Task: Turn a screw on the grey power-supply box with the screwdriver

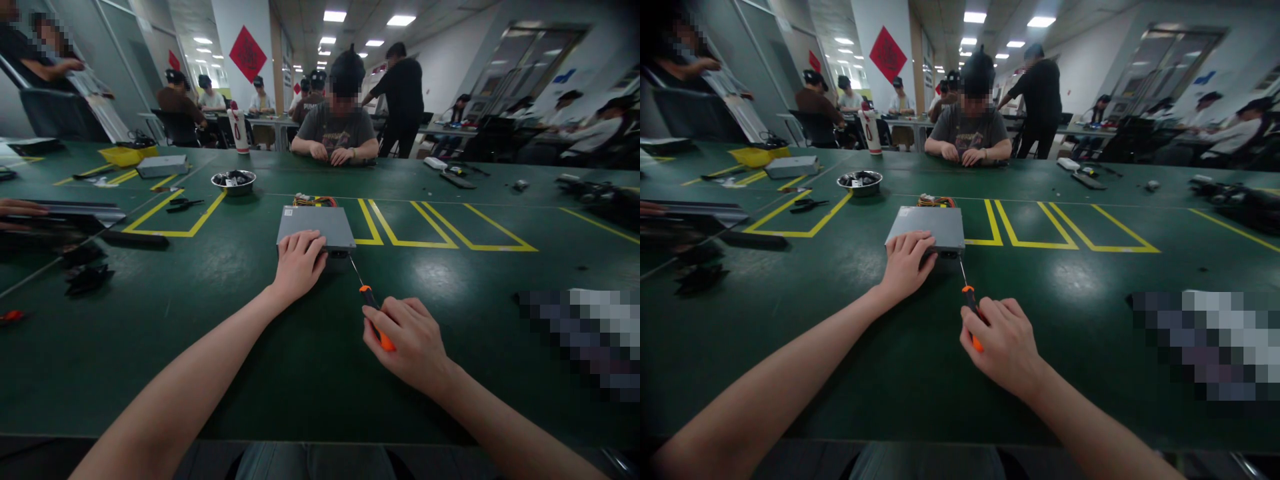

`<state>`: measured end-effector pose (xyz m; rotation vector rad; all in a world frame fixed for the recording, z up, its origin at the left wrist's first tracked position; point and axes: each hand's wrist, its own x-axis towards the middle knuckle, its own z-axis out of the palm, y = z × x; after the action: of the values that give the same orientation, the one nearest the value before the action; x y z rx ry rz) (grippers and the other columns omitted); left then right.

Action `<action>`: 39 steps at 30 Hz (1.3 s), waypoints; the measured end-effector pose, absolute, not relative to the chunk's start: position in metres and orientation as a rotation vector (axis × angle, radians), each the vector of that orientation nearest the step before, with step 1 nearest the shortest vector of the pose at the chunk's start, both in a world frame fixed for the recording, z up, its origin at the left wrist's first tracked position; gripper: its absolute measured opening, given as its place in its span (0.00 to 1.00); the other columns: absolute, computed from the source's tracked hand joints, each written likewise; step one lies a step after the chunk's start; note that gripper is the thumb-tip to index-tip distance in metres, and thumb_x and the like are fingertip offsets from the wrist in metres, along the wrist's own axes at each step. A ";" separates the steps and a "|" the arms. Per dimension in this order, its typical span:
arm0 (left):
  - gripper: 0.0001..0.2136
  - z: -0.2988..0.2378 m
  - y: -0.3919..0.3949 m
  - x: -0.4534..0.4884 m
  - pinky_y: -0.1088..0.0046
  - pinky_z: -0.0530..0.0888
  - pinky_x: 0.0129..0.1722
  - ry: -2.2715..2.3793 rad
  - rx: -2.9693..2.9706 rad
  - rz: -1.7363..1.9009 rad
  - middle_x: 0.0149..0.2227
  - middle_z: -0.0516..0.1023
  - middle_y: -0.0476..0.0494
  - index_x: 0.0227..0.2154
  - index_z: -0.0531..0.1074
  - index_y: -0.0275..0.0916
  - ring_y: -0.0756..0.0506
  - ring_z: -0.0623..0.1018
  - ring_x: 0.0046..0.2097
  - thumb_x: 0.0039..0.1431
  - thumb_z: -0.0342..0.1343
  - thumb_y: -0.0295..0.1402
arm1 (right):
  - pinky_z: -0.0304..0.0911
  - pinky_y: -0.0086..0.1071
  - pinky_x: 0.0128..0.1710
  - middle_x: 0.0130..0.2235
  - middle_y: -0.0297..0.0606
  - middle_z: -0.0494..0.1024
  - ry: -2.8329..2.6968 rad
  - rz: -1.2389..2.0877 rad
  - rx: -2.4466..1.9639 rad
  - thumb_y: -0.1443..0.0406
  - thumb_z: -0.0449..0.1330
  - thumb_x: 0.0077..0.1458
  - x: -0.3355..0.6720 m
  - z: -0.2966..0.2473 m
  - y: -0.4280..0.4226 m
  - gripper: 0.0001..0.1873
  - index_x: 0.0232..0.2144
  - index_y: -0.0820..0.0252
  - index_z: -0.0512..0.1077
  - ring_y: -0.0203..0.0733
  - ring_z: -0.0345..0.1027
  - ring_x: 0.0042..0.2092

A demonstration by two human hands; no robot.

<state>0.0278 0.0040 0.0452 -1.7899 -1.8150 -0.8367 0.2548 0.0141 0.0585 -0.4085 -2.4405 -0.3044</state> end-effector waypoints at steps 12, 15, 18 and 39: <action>0.11 0.046 0.003 0.028 0.61 0.59 0.49 -1.806 -1.791 -0.844 0.50 0.68 0.42 0.44 0.65 0.41 0.42 0.65 0.52 0.59 0.48 0.33 | 0.53 0.30 0.30 0.26 0.34 0.69 -2.392 -0.308 -0.435 0.67 0.54 0.52 0.256 0.058 0.013 0.06 0.33 0.64 0.69 0.33 0.59 0.26; 0.11 0.046 0.003 0.029 0.61 0.59 0.49 -1.809 -1.790 -0.840 0.50 0.68 0.42 0.44 0.65 0.41 0.41 0.65 0.52 0.59 0.48 0.34 | 0.52 0.30 0.31 0.25 0.34 0.66 -2.390 -0.353 -0.405 0.68 0.55 0.51 0.254 0.059 0.012 0.06 0.30 0.62 0.72 0.33 0.57 0.27; 0.11 0.047 0.003 0.028 0.61 0.59 0.49 -1.810 -1.790 -0.839 0.50 0.68 0.42 0.44 0.65 0.41 0.41 0.65 0.52 0.59 0.47 0.34 | 0.51 0.31 0.30 0.26 0.35 0.65 -2.414 -0.344 -0.395 0.68 0.55 0.51 0.253 0.059 0.012 0.07 0.32 0.62 0.72 0.33 0.56 0.27; 0.11 0.046 0.004 0.029 0.60 0.59 0.49 -1.815 -1.791 -0.872 0.49 0.69 0.42 0.44 0.65 0.42 0.41 0.65 0.52 0.58 0.48 0.33 | 0.51 0.31 0.30 0.27 0.35 0.65 -2.465 -0.300 -0.283 0.69 0.53 0.52 0.243 0.052 0.015 0.08 0.35 0.62 0.70 0.35 0.57 0.29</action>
<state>0.0290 0.0039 0.0462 -1.7906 -1.8153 -0.8718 0.2434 0.0154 0.0524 -0.2831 -2.4653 -0.2996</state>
